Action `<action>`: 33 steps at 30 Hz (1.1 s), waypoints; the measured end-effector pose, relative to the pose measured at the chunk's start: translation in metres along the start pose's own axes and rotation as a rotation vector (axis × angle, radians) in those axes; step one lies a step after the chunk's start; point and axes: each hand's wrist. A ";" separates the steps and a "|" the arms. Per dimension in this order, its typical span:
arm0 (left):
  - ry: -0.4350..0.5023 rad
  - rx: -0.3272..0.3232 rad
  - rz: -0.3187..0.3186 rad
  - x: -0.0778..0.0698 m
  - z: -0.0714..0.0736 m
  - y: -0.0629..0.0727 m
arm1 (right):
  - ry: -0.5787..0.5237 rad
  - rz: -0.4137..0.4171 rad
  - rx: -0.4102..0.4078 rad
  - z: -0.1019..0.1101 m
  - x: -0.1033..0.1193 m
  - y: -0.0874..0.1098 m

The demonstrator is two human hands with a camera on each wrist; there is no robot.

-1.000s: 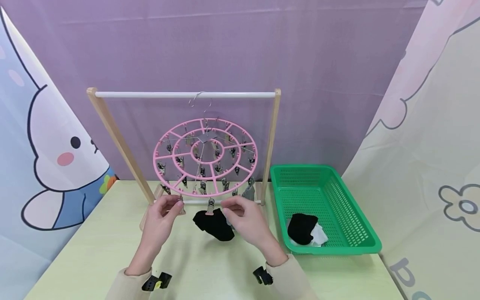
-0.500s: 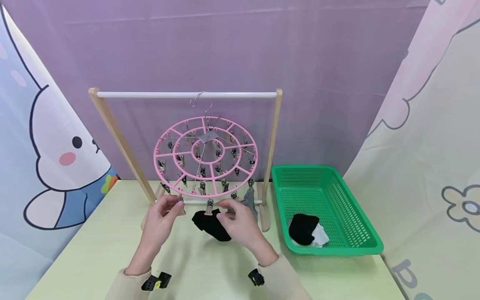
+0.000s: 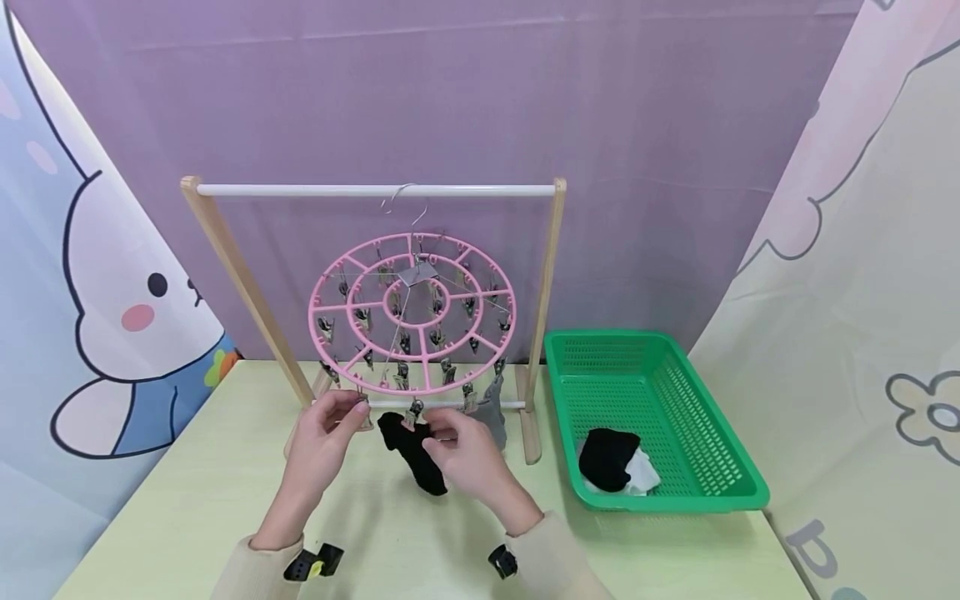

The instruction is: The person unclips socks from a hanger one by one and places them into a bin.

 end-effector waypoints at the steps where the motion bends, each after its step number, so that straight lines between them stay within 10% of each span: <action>1: 0.005 0.001 -0.001 -0.001 0.000 0.000 | 0.003 -0.001 -0.002 -0.001 -0.002 0.000; 20: -0.085 -0.045 -0.055 0.001 -0.001 0.001 | 0.006 -0.039 -0.002 -0.004 -0.012 0.003; 25: -0.145 -0.151 -0.190 0.001 -0.004 0.007 | -0.034 -0.059 0.028 -0.004 -0.007 0.005; 33: -0.216 -0.321 -0.602 -0.008 -0.018 0.016 | -0.086 -0.057 0.057 -0.002 0.002 0.007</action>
Point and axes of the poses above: each hand's wrist, its own y-axis away from the middle knuckle, its own z-axis out of the back of the hand, x = y × z, and after that the axes turned 3 degrees about -y, right-handed
